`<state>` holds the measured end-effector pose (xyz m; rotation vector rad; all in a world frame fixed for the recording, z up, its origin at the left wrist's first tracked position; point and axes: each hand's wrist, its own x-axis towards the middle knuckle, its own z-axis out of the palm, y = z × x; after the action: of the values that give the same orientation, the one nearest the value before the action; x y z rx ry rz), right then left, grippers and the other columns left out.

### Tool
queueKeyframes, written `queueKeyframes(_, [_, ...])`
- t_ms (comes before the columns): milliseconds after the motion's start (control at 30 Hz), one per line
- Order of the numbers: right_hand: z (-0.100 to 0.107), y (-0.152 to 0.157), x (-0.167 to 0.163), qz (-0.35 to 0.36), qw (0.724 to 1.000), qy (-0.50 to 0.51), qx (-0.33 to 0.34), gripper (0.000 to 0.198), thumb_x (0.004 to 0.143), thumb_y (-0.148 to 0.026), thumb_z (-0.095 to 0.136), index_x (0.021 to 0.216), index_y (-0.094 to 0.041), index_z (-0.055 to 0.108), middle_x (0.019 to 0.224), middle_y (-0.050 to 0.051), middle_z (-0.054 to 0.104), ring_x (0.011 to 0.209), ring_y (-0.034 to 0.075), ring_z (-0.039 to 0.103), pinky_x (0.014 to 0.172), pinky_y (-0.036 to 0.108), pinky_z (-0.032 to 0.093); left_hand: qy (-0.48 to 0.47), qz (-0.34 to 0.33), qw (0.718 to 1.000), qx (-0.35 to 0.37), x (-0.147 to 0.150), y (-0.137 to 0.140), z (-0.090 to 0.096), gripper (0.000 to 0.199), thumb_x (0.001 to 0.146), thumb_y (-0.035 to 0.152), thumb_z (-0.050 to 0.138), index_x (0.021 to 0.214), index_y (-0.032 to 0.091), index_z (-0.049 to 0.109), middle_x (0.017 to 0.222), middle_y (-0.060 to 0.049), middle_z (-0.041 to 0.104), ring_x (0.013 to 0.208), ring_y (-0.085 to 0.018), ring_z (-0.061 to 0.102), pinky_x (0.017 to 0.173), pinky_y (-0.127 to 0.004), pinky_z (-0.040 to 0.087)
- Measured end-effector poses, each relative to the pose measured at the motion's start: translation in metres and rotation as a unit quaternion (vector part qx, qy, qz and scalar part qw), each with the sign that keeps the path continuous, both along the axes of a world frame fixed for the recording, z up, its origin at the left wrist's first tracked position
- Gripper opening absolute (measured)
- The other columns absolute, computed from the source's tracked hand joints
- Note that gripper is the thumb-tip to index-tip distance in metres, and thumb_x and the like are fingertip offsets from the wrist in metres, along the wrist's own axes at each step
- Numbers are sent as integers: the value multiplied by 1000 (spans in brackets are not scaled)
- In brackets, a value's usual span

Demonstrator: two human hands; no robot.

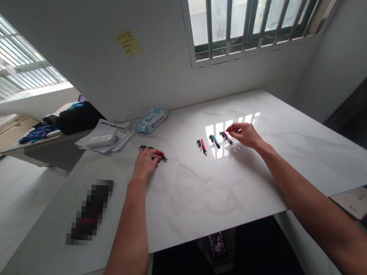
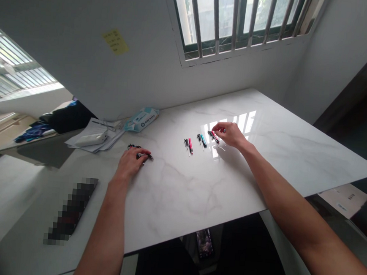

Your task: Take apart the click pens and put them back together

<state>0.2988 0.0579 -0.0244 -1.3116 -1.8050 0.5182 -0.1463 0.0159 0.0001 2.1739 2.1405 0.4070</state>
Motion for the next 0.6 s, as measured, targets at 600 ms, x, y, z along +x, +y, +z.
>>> queueKeyframes(600, [23, -29, -47, 103, 993, 52, -23, 54, 92, -73, 63, 75, -23, 63, 72, 2, 66, 66, 16, 55, 62, 31, 43, -164, -186, 938, 242, 99, -27, 20, 29, 108, 37, 48, 126, 24, 67, 114, -8, 70, 88, -18, 67, 83, -28, 51])
